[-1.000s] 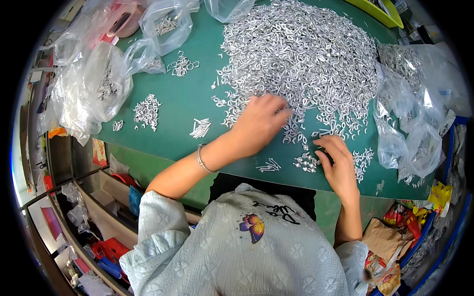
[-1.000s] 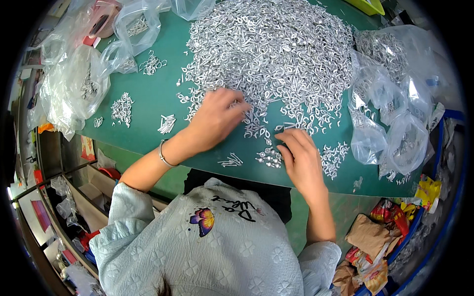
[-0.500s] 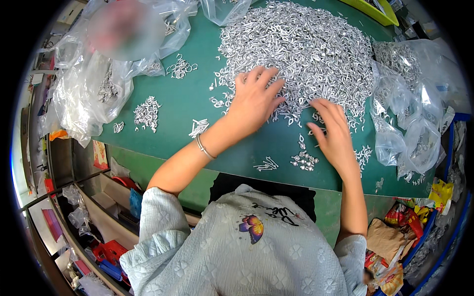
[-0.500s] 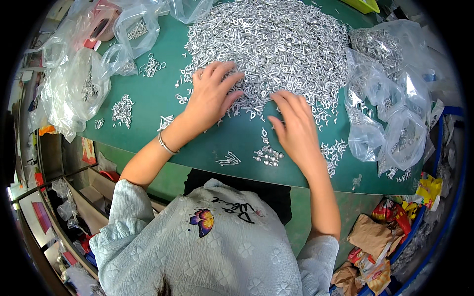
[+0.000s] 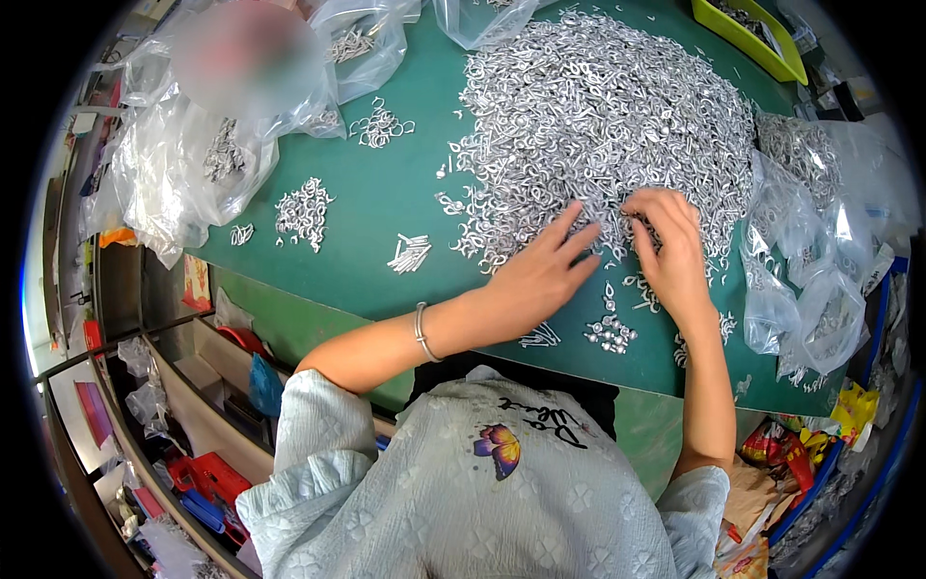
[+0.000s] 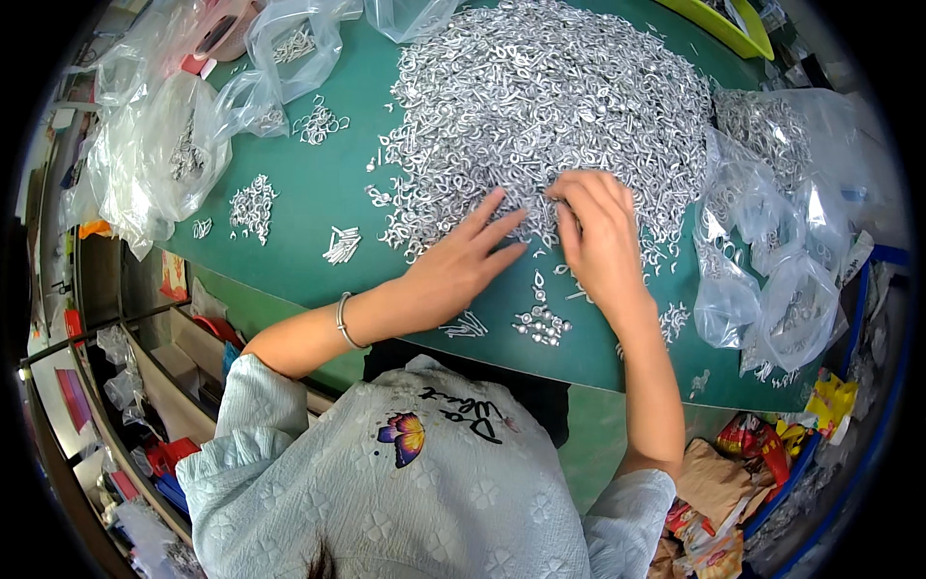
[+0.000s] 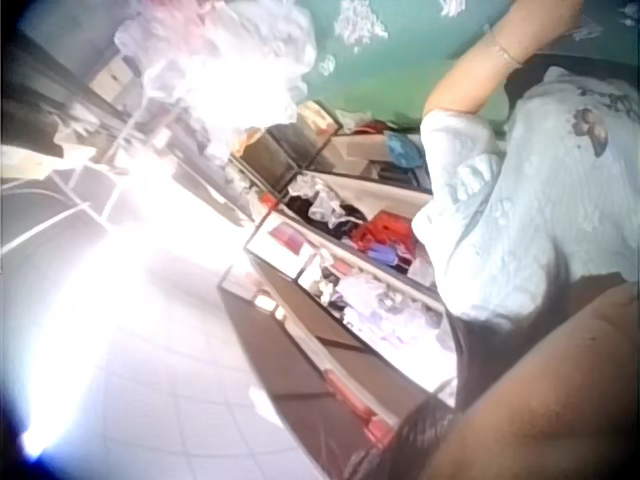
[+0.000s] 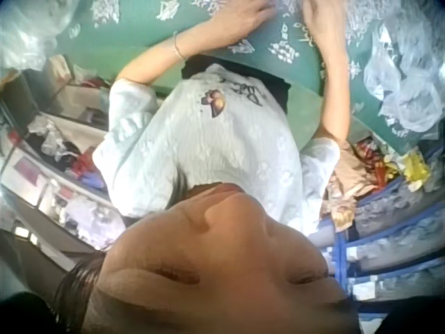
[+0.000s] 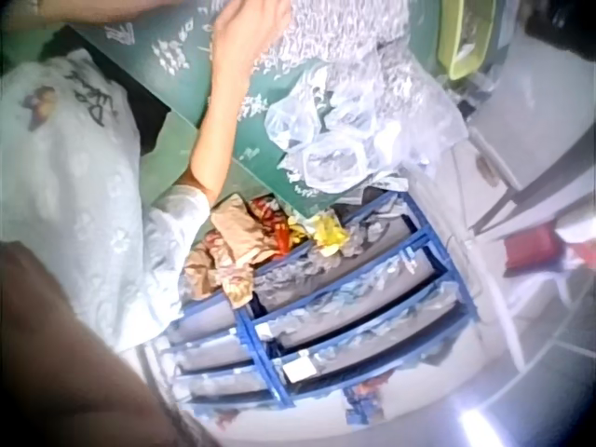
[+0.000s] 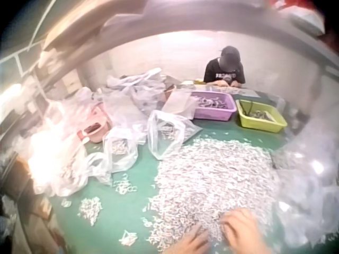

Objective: The person sorts a large pile of small silver-colored metal parts by hand, picking up individual pieces from a central heap and moving them into smaller plastic bags and bins on a green workbench.

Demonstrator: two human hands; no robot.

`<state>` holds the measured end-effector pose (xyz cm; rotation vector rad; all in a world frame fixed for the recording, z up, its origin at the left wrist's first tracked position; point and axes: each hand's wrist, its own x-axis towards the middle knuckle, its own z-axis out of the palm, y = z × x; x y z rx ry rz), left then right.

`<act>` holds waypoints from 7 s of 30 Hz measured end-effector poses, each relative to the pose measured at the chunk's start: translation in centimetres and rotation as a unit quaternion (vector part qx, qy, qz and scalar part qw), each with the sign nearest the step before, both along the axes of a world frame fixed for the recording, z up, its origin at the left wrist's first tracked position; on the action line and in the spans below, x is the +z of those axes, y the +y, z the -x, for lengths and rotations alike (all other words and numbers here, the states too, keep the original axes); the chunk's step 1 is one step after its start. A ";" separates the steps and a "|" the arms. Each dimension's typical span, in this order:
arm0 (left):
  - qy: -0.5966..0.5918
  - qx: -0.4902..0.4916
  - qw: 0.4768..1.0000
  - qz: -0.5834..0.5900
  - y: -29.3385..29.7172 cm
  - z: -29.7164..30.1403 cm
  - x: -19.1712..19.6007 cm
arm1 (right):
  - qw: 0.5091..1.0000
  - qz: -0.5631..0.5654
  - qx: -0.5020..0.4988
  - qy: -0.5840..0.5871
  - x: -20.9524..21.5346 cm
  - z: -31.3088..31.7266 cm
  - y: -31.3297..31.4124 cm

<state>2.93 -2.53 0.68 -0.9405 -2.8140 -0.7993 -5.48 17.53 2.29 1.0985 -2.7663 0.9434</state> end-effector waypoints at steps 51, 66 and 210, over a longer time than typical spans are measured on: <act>-0.045 0.281 0.933 -0.219 -4.7 0.5 -0.3 | 0.999 0.016 -0.002 0.052 0.6 -1.9 -2.5; -0.248 0.318 0.850 -0.338 -5.4 0.3 1.1 | 0.997 -0.024 0.010 0.070 1.1 -2.2 -2.8; -0.022 0.146 0.989 -0.009 -1.3 5.2 -0.3 | 0.989 0.096 -0.105 -0.046 -0.8 0.8 -2.8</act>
